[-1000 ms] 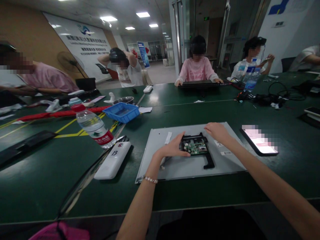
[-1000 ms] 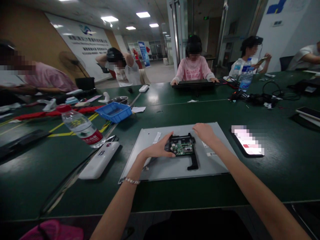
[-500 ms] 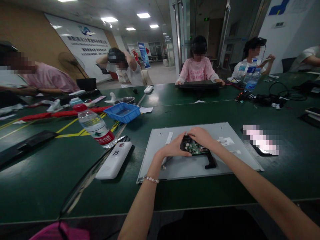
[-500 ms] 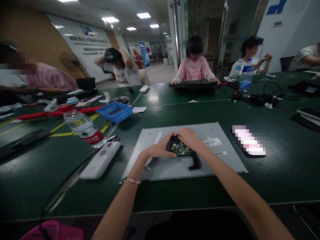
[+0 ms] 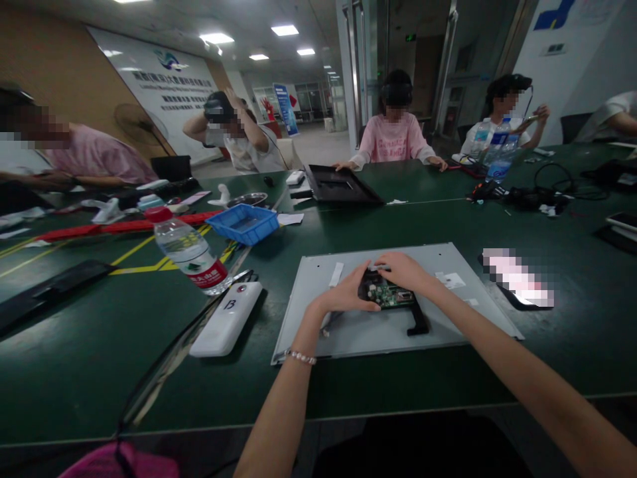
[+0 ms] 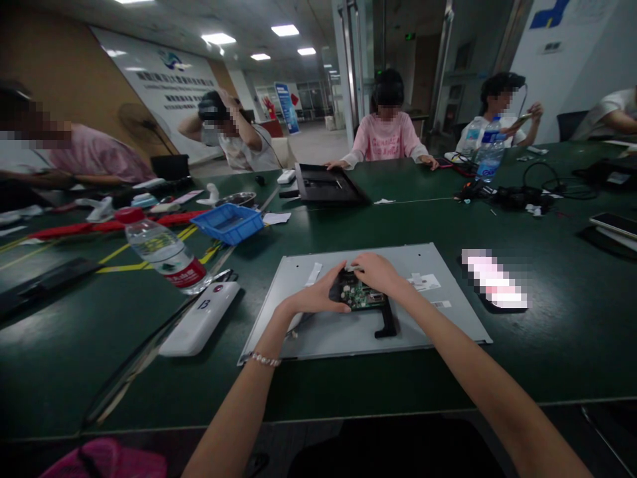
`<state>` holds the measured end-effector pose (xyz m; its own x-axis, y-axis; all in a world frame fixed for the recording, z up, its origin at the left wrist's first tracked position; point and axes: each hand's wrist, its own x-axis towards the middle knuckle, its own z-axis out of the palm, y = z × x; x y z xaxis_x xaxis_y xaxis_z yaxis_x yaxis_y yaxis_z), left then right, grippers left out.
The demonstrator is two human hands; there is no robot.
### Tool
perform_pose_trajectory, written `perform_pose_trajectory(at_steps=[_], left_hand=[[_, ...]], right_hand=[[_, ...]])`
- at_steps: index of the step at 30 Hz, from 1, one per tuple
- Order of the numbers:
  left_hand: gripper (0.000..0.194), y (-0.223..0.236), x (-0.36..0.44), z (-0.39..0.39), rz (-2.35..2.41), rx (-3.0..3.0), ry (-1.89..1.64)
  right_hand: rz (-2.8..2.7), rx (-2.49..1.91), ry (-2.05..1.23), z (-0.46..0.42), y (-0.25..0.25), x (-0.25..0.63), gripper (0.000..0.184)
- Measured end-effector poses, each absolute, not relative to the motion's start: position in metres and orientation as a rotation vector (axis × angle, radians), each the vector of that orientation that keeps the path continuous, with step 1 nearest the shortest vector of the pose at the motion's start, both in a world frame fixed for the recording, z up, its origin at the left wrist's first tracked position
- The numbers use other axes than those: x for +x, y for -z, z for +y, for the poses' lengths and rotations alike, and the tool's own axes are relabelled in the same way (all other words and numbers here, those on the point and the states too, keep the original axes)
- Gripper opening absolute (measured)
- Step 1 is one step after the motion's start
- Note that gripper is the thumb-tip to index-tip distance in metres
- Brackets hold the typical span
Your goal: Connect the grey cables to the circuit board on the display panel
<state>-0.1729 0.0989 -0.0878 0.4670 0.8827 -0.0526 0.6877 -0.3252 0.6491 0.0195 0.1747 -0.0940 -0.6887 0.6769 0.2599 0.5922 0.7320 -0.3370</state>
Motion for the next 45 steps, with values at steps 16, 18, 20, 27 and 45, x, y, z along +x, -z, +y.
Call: perform_pose_trajectory(at_steps=[16,18,20,27,45], left_hand=[[0.097,0.064,-0.141,0.080,1.295,2.456,-0.486],[0.084,0.064,-0.131,0.078,1.298,2.515,-0.477],[0.070,0.066,-0.124,0.076,1.308,2.570,-0.482],[0.047,0.063,-0.110,0.071,1.255,2.695,-0.475],[0.048,0.074,-0.093,0.073,1.315,2.823,-0.287]], right_hand=[[-2.461,-1.359,-0.678,0.191,0.105,0.157,0.029],[-2.418,-1.387,-0.715,0.190,0.108,0.158,0.023],[-2.377,-1.431,-0.741,0.188,0.108,0.159,0.017],[-2.061,-1.410,-1.027,0.176,0.104,0.161,0.022],[-1.760,-1.166,-1.745,0.145,0.101,0.123,0.014]])
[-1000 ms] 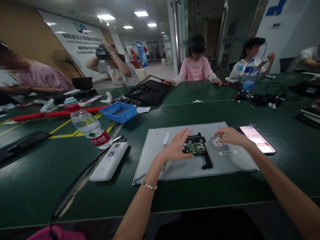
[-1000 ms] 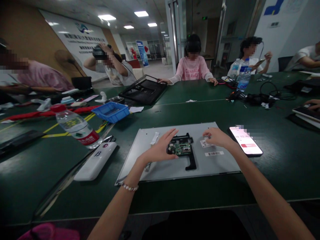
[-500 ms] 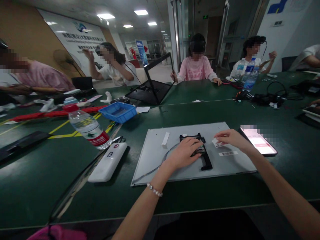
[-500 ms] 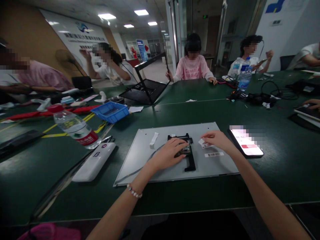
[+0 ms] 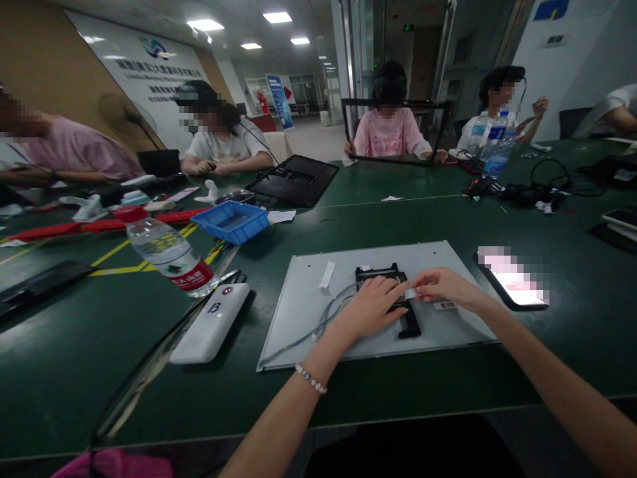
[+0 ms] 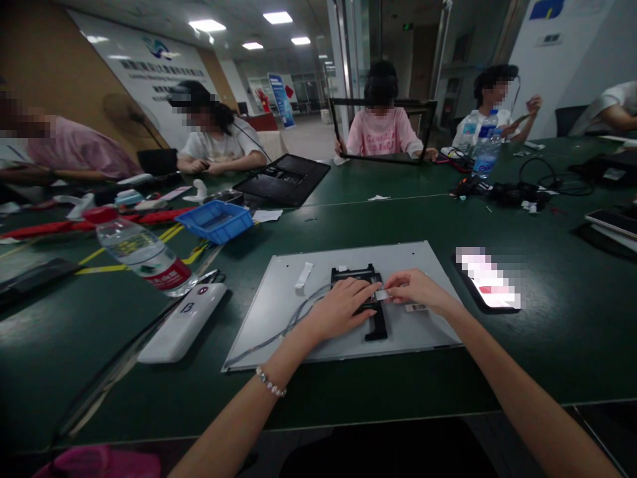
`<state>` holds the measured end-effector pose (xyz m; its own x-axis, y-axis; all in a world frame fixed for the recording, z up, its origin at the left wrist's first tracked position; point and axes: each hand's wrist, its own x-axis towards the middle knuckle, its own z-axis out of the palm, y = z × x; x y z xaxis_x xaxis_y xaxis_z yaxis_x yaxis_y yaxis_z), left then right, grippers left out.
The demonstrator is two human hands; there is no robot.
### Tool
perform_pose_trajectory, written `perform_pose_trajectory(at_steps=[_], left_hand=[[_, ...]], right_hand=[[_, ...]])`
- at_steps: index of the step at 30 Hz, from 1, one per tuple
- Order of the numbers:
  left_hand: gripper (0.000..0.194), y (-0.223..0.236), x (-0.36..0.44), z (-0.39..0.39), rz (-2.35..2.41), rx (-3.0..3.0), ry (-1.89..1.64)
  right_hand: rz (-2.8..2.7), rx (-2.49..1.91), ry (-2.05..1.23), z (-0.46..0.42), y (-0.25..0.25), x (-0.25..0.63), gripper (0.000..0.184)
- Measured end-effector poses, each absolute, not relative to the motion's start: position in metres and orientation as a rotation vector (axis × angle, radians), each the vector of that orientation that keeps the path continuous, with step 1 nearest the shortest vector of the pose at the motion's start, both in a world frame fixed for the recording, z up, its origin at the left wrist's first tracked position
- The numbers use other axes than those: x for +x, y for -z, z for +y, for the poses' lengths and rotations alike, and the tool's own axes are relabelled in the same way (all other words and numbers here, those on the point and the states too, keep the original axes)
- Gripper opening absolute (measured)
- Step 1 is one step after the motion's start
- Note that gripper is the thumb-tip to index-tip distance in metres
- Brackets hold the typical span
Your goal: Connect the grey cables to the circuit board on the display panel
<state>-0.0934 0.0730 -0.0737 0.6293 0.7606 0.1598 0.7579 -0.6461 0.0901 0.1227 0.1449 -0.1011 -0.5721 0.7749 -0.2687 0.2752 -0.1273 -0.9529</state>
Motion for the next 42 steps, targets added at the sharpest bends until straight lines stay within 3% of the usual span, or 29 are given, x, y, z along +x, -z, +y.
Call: perform_pose_trajectory(at_steps=[8,15,23,33,42], left_hand=[[0.032,0.075,-0.091,0.073,1.288,2.828,-0.302],[0.027,0.076,-0.091,0.074,1.290,2.830,-0.308],[0.039,0.070,-0.095,0.072,1.281,2.786,-0.386],[0.029,0.055,-0.187,0.116,1.841,2.370,-0.974],[0.055,0.091,-0.230,0.128,1.816,2.173,-0.679]], right_hand=[[-1.934,-1.203,-1.469,0.143,0.110,0.114,0.018],[-2.282,-1.111,-0.893,0.140,0.108,0.113,0.013],[-2.195,-1.125,-0.969,0.143,0.107,0.116,0.016],[-2.149,-1.086,-0.876,0.141,0.096,0.116,0.016],[-2.220,-1.037,-0.805,0.138,0.099,0.114,0.016]])
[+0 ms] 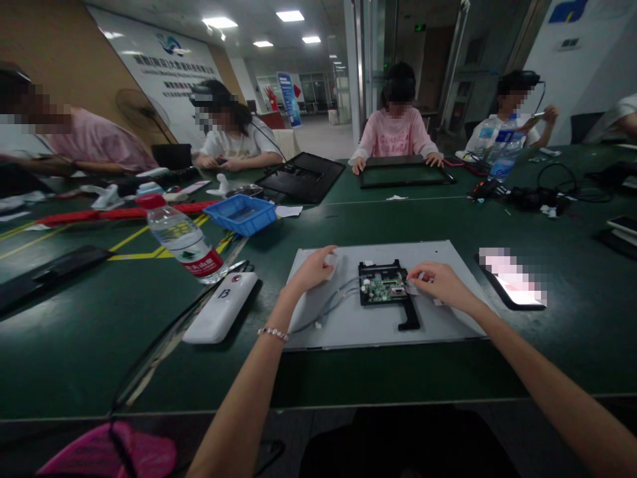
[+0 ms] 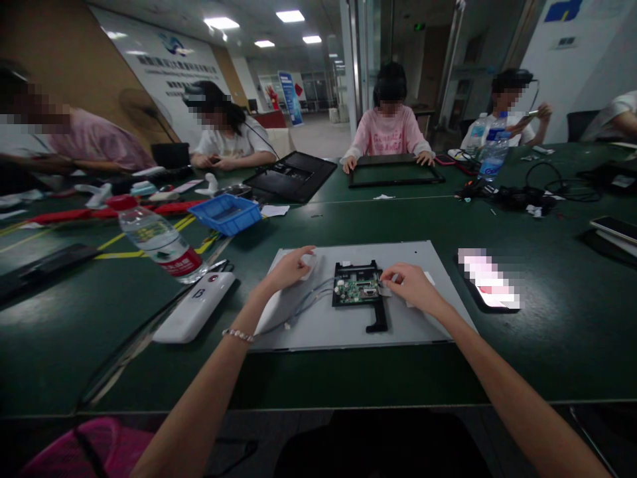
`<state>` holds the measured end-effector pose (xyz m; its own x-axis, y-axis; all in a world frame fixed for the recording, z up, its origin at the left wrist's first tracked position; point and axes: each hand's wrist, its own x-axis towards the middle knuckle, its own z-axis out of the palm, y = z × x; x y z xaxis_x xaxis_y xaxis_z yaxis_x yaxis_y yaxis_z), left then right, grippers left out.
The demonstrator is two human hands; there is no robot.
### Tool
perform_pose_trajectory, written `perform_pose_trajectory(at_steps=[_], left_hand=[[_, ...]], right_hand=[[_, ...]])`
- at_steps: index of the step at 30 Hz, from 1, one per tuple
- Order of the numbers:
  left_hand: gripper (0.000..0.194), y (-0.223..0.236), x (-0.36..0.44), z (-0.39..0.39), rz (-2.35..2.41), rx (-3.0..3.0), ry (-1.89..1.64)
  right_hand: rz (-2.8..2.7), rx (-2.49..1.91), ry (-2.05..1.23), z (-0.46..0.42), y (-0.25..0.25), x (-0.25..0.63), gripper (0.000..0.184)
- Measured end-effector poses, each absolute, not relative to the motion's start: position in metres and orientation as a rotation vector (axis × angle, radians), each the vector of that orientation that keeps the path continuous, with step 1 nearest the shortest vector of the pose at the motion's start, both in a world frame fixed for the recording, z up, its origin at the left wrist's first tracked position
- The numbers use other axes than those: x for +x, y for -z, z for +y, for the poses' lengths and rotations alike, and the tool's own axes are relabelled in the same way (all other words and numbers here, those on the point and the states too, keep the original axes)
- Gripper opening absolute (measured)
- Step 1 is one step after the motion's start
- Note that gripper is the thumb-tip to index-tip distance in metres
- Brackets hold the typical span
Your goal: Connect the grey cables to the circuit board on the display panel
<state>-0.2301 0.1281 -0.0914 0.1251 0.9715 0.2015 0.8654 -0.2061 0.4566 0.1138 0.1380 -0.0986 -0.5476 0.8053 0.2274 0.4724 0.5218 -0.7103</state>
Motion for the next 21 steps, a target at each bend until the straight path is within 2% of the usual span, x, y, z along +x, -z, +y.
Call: perform_pose_trajectory(at_steps=[7,15,21], left_hand=[[0.022,0.080,-0.227,0.123,1.937,2.131,-0.769],[0.030,0.046,-0.229,0.080,1.825,1.721,-1.154],[0.021,0.070,-0.205,0.054,1.948,1.837,-1.036]], right_hand=[[-2.208,-1.025,-0.777,0.139,0.098,0.114,0.015],[-2.088,-1.018,-0.897,0.133,0.091,0.113,0.017],[-2.054,-0.991,-0.825,0.129,0.092,0.105,0.018]])
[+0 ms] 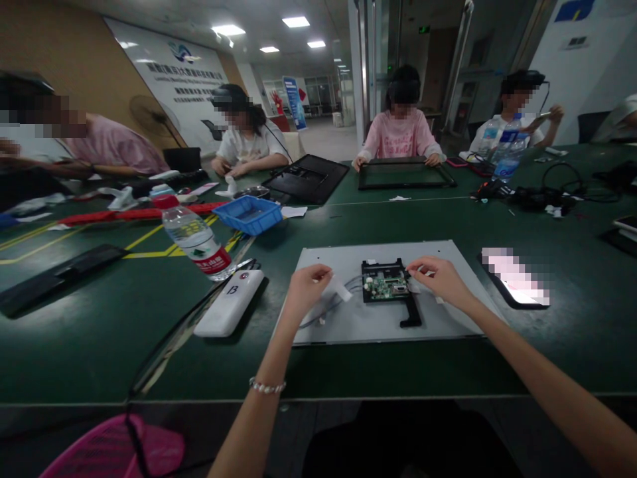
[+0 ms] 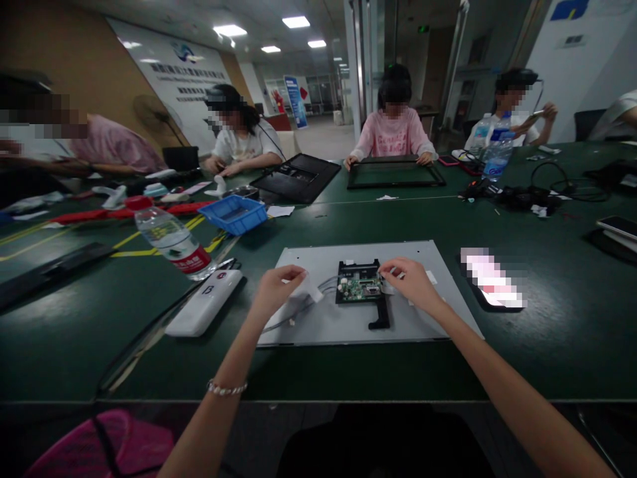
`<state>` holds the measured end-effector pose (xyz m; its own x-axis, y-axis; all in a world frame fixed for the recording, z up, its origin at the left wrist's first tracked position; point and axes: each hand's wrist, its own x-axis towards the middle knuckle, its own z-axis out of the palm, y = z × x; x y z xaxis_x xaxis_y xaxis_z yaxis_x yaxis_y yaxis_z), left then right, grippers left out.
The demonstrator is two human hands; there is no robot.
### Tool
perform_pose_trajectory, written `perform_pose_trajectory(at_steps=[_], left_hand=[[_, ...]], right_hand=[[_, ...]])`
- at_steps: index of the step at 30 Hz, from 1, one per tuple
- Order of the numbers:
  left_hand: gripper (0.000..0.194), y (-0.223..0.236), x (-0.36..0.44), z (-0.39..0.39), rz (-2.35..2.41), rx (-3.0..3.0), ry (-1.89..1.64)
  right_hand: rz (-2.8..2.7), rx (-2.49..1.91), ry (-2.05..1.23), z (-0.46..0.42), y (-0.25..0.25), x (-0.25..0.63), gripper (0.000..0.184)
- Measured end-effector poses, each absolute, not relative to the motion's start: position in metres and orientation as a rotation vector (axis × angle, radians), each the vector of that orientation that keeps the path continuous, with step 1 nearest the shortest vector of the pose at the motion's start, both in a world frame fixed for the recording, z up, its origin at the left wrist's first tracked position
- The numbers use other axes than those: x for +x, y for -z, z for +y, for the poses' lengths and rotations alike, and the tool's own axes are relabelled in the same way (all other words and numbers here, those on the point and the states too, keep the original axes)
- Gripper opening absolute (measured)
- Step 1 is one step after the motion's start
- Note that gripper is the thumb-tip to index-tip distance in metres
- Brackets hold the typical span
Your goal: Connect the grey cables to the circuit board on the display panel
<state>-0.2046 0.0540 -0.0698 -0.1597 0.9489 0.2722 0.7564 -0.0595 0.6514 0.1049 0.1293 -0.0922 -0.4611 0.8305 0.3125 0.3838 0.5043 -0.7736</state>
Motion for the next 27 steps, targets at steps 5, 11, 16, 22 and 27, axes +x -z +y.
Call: perform_pose_trajectory(at_steps=[5,11,16,22,27], left_hand=[[0.018,0.078,-0.200,0.049,2.061,1.925,-0.833],[0.034,0.064,-0.179,0.026,2.222,2.145,-0.880],[0.027,0.068,-0.154,0.008,2.287,2.217,-0.582],[0.030,0.084,-0.151,0.003,2.334,2.145,-0.415],[0.038,0.091,-0.146,0.001,2.362,2.217,-0.390]], right_hand=[[-2.178,-0.856,-0.711,0.118,0.082,0.085,0.023],[-2.442,-0.549,-0.458,0.095,0.068,0.045,0.044],[-2.631,-0.404,-0.266,0.085,0.073,0.010,0.033],[-2.691,-0.384,-0.140,0.085,0.090,-0.011,0.019],[-2.739,-0.376,-0.053,0.081,0.096,-0.017,0.013]])
